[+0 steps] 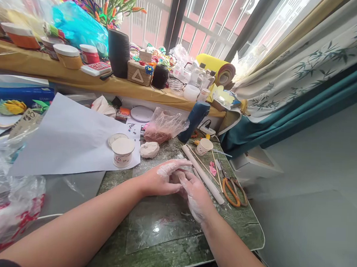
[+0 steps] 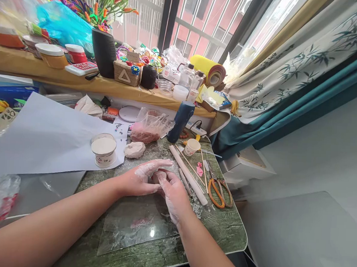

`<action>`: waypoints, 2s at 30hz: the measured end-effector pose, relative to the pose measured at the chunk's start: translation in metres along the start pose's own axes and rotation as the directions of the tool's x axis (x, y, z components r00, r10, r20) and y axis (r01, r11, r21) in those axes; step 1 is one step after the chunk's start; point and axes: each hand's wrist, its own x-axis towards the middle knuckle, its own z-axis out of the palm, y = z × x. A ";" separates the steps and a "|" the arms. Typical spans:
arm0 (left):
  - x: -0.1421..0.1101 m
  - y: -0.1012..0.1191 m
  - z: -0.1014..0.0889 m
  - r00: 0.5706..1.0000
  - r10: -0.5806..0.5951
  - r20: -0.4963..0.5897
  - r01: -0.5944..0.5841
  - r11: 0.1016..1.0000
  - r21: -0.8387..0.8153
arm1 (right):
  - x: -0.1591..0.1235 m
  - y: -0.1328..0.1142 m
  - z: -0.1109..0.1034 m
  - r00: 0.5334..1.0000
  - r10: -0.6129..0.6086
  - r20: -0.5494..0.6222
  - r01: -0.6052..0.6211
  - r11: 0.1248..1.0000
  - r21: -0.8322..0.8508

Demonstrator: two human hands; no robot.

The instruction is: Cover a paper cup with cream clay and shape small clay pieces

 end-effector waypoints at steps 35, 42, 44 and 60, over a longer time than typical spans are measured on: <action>0.022 -0.029 -0.020 0.829 -0.223 -0.512 0.042 0.940 -0.340 | -0.018 -0.044 -0.038 0.447 -0.882 -0.146 0.589 0.413 -0.695; 0.023 -0.031 -0.019 0.837 -0.206 -0.507 0.050 0.951 -0.305 | -0.022 0.025 -0.040 0.794 -0.604 0.068 0.398 0.432 -0.809; 0.023 -0.032 -0.019 0.844 -0.194 -0.500 0.059 0.960 -0.273 | -0.017 0.029 -0.040 0.835 -0.550 -0.018 0.309 0.495 -0.812; 0.025 -0.036 -0.019 0.846 -0.221 -0.485 0.103 0.961 -0.258 | -0.017 -0.017 -0.031 0.737 -0.652 -0.180 0.462 0.679 -0.570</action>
